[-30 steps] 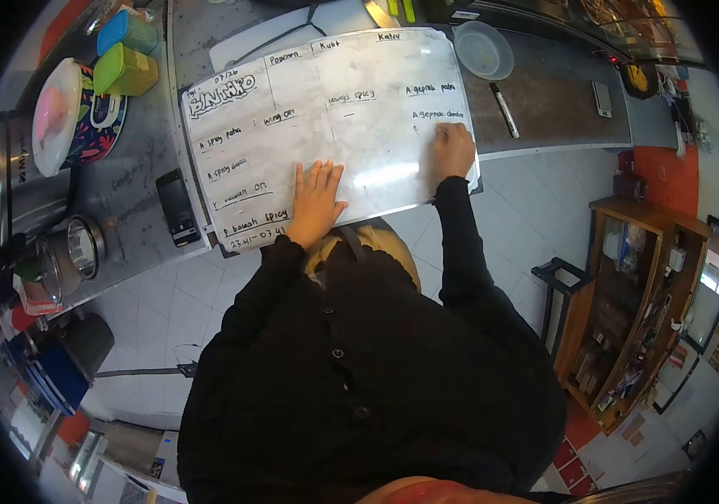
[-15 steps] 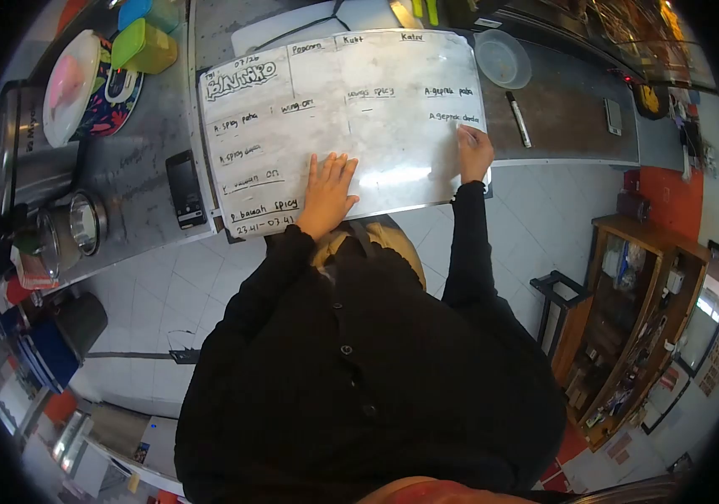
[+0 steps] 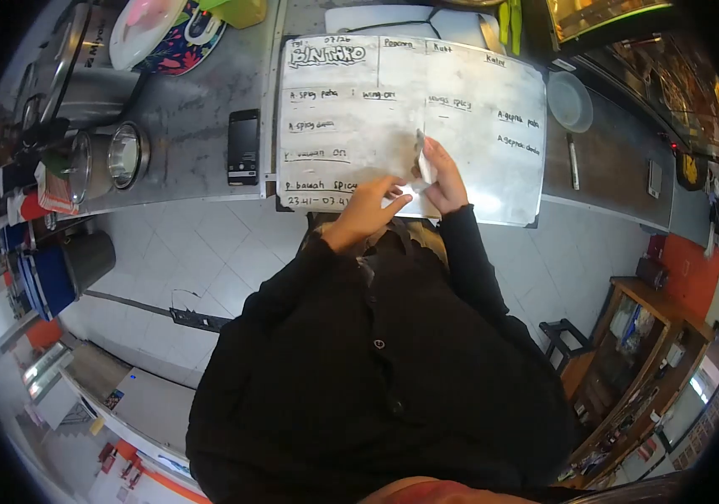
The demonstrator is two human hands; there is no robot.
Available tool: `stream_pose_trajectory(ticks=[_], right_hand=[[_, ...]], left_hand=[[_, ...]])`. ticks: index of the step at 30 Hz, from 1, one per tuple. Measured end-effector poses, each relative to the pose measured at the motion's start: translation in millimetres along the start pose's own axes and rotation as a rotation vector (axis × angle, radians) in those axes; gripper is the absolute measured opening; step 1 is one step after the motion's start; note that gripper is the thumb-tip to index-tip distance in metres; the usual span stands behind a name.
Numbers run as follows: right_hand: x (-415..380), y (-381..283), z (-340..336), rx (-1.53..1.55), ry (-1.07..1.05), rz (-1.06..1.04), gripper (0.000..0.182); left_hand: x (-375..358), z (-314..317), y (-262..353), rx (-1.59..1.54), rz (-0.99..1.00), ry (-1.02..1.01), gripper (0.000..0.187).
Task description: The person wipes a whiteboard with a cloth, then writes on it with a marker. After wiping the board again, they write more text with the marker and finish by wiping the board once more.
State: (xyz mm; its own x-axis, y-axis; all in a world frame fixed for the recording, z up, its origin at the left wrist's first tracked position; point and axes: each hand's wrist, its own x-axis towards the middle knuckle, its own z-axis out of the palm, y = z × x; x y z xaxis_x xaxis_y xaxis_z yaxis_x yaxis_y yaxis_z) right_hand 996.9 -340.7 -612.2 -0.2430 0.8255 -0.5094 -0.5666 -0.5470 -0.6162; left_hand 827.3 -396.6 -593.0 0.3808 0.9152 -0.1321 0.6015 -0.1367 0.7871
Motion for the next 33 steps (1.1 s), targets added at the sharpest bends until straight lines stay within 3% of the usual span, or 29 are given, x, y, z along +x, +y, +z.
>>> stream_pose_trajectory(ticks=[2,3,5,6,8,12,15,16,17,18,19,20,23,26,33], right_hand=[[-2.1,16.1,11.3,0.133,-0.143,0.068,0.022],[-4.5,24.6,16.3,0.146,-0.172,0.095,0.022],[-15.9,35.8,39.1,0.106,-0.153,0.114,0.021],[-21.6,40.5,49.9,0.064,-0.127,0.131,0.020],[-28.6,52.0,62.4,0.025,-0.085,0.153,0.019],[-43.2,82.9,73.7,0.022,-0.104,0.154,0.019],[-50.6,111.6,53.3,-0.323,0.170,-0.044,0.019],[-53.2,117.0,44.1,-0.319,0.176,-0.034,0.019],[-56.7,119.8,34.9,-0.589,0.243,-0.252,0.017],[-60.3,123.0,25.4,-0.859,0.307,-0.470,0.015],[-62.7,124.3,20.0,-0.983,0.326,-0.570,0.012],[-64.3,126.3,21.4,-0.984,0.339,-0.556,0.012],[-63.1,124.1,35.6,-1.318,0.271,-0.713,0.012],[-50.2,142.8,38.8,-1.398,0.191,-0.842,0.009],[-29.8,168.0,57.3,-1.438,0.136,-0.835,0.009]], left_hand=[[-12.7,-11.4,-5.1,-0.675,-0.375,-0.047,0.034],[-20.0,-17.7,-8.2,-0.672,-0.375,-0.041,0.034],[-35.3,-31.2,-12.4,-1.091,-0.352,0.019,0.033],[-42.8,-35.0,-15.2,-1.091,-0.353,0.022,0.033],[-57.0,-40.2,-20.9,-1.318,-0.467,0.067,0.033],[-86.8,-53.0,-33.5,-1.293,-0.495,0.112,0.032],[-114.4,-55.2,-61.3,-1.157,-0.637,0.092,0.031],[-126.1,-48.1,-77.4,-1.084,-0.724,0.224,0.031],[-136.5,-43.2,-89.3,-1.005,-0.808,0.352,0.031],[-144.4,-38.5,-102.3,-1.004,-0.821,0.341,0.031],[-149.1,-35.7,-113.6,-0.965,-0.849,0.469,0.030],[-151.6,-34.7,-121.4,-0.923,-0.873,0.595,0.029],[-145.8,-35.6,-139.4,-0.914,-0.789,0.610,0.036],[-139.4,-37.5,-139.3,-0.958,-0.662,0.598,0.036],[-140.9,-43.5,-146.2,-1.075,-0.717,0.538,0.040]])
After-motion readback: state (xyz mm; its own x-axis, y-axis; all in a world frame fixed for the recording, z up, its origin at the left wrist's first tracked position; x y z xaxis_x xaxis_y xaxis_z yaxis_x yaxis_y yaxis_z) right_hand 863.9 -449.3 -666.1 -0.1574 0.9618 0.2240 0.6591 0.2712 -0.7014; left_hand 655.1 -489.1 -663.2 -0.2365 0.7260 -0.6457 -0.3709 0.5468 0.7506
